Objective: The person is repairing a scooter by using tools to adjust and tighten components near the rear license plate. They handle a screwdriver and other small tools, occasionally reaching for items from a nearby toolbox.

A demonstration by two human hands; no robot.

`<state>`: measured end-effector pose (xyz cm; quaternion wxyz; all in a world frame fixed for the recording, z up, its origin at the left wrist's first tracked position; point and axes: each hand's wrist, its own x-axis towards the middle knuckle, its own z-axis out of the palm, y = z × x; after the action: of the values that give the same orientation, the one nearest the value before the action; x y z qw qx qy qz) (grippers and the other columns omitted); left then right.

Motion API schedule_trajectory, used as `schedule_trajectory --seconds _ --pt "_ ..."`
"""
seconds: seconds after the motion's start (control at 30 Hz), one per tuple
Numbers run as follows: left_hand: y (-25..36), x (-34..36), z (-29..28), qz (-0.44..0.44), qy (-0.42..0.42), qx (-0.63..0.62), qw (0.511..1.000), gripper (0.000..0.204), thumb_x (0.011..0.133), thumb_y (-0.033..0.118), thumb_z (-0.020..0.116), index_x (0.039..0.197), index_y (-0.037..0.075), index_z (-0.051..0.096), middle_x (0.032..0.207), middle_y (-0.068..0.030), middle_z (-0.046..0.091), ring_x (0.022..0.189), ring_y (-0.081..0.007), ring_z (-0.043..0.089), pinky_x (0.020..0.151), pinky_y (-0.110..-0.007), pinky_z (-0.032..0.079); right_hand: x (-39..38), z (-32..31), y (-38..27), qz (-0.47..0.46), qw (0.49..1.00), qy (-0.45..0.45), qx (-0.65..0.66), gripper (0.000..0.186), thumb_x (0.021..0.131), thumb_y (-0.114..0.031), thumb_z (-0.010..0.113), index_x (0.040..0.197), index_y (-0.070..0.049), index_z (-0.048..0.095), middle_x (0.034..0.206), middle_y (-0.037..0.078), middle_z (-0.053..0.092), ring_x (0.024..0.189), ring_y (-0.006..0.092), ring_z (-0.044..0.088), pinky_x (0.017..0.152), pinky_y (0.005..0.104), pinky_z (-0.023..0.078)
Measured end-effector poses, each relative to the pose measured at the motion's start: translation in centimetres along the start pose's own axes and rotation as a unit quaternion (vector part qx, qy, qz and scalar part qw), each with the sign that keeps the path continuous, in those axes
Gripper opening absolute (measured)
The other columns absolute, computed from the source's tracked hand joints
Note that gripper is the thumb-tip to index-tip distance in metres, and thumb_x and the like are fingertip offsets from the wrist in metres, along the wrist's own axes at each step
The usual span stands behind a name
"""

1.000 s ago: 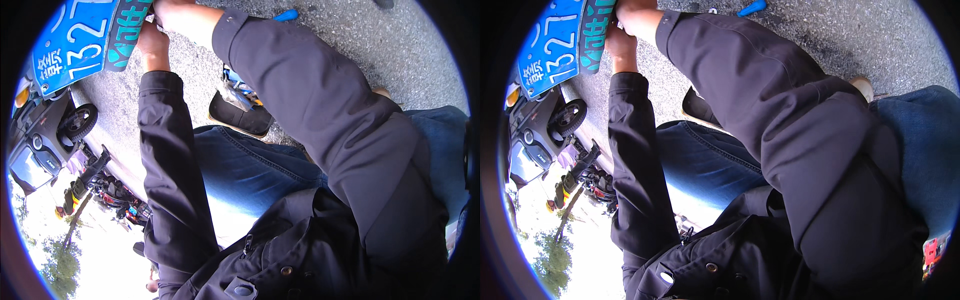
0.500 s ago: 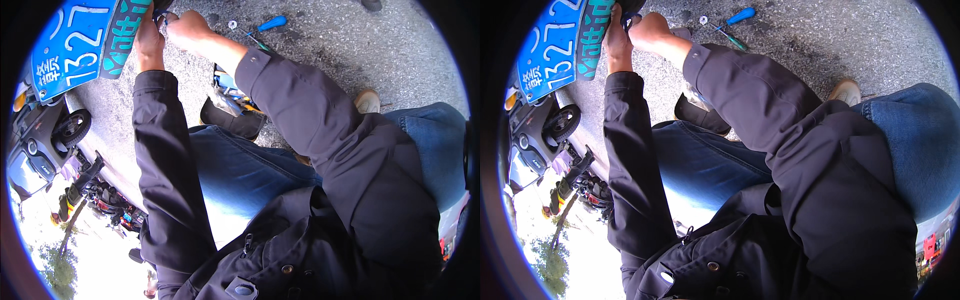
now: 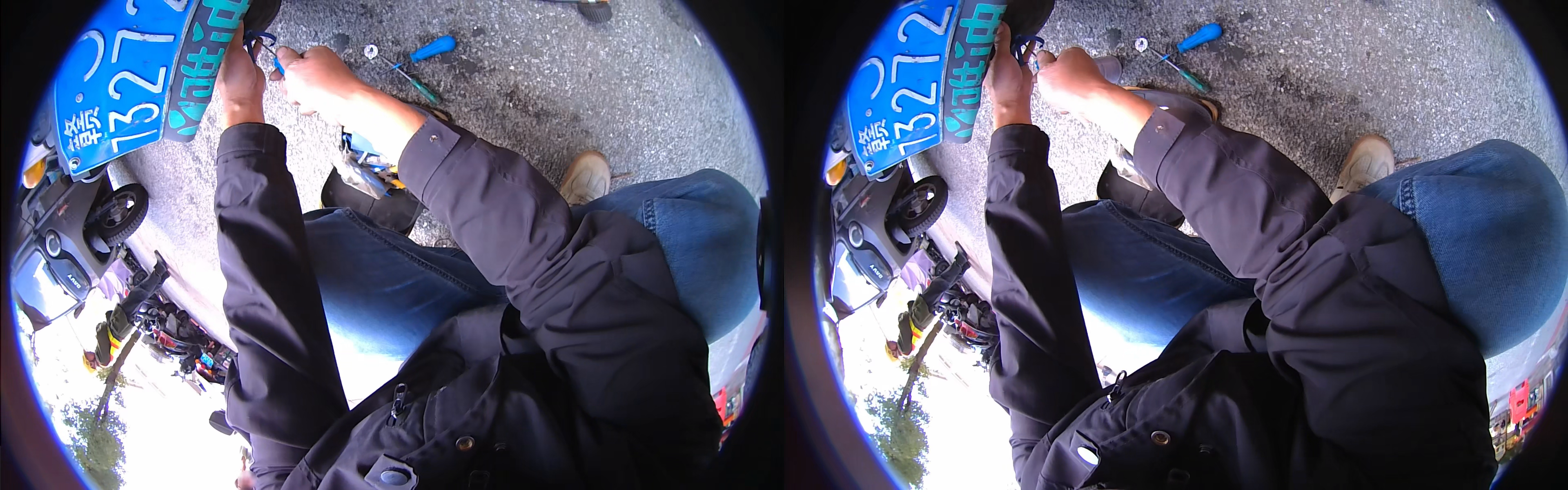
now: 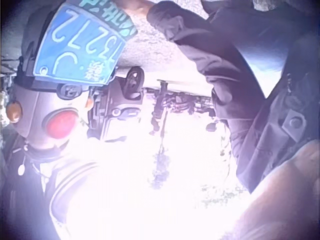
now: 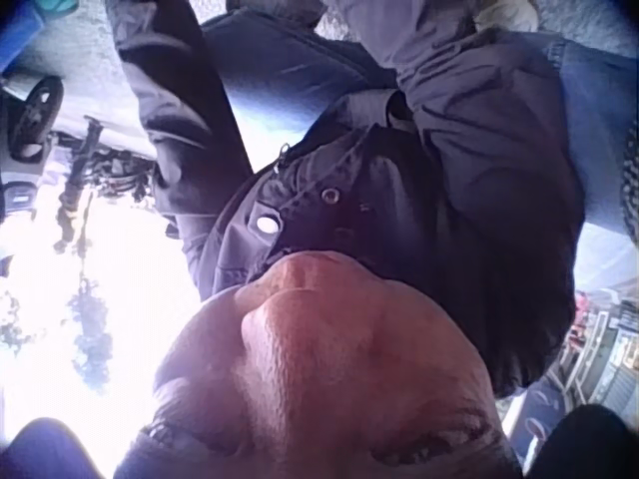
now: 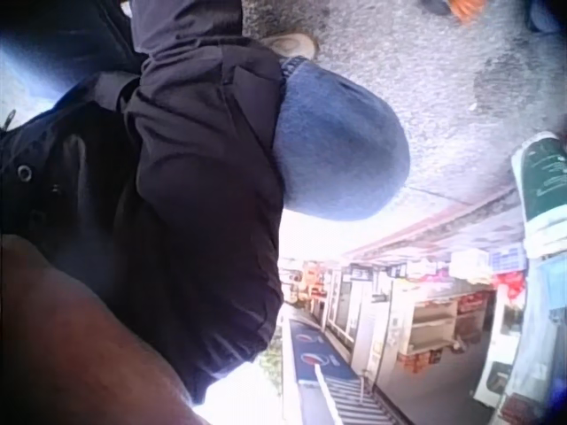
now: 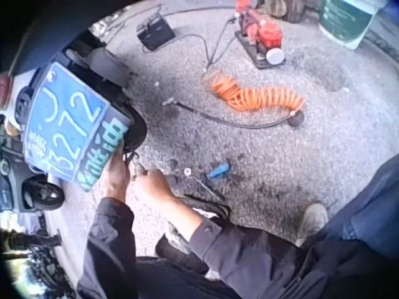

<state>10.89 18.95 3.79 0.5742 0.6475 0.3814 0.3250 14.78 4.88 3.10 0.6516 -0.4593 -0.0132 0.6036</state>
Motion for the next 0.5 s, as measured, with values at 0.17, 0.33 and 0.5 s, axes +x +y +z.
schedule_trajectory --seconds 0.17,0.33,0.5 --pt "-0.6 0.2 -0.6 0.030 -0.015 -0.003 0.999 0.036 0.101 0.021 0.069 0.134 0.010 0.060 0.134 -0.0058 0.061 0.117 -0.0215 0.059 0.090 -0.046 0.058 -0.6 -0.5 -0.5 0.103 0.955 -0.128 0.246 0.040 0.110 -0.039 0.048 0.108 0.000 0.056 0.076 -0.001 0.051 0.052 0.0069 0.042 0.041 0.0254 0.029" --pt "-1.4 1.5 -1.5 0.025 0.006 -0.013 1.000 0.038 0.098 0.021 0.073 0.131 0.008 0.060 0.129 -0.0075 0.062 0.113 -0.0240 0.063 0.087 -0.045 0.063 -0.7 -0.4 -0.2 0.145 0.890 -0.154 0.404 0.037 0.110 -0.040 0.046 0.110 -0.004 0.052 0.077 -0.007 0.046 0.055 0.0022 0.042 0.045 0.0214 0.028" --pt "-1.9 1.6 -1.1 0.020 0.013 -0.058 0.998 0.032 0.098 0.025 0.074 0.126 0.011 0.067 0.119 0.0003 0.065 0.100 -0.0156 0.060 0.080 -0.031 0.050 -0.9 -0.5 0.6 0.192 0.828 -0.173 0.499 0.036 0.110 -0.040 0.046 0.108 -0.005 0.052 0.076 -0.007 0.046 0.056 0.0026 0.043 0.044 0.0221 0.028"
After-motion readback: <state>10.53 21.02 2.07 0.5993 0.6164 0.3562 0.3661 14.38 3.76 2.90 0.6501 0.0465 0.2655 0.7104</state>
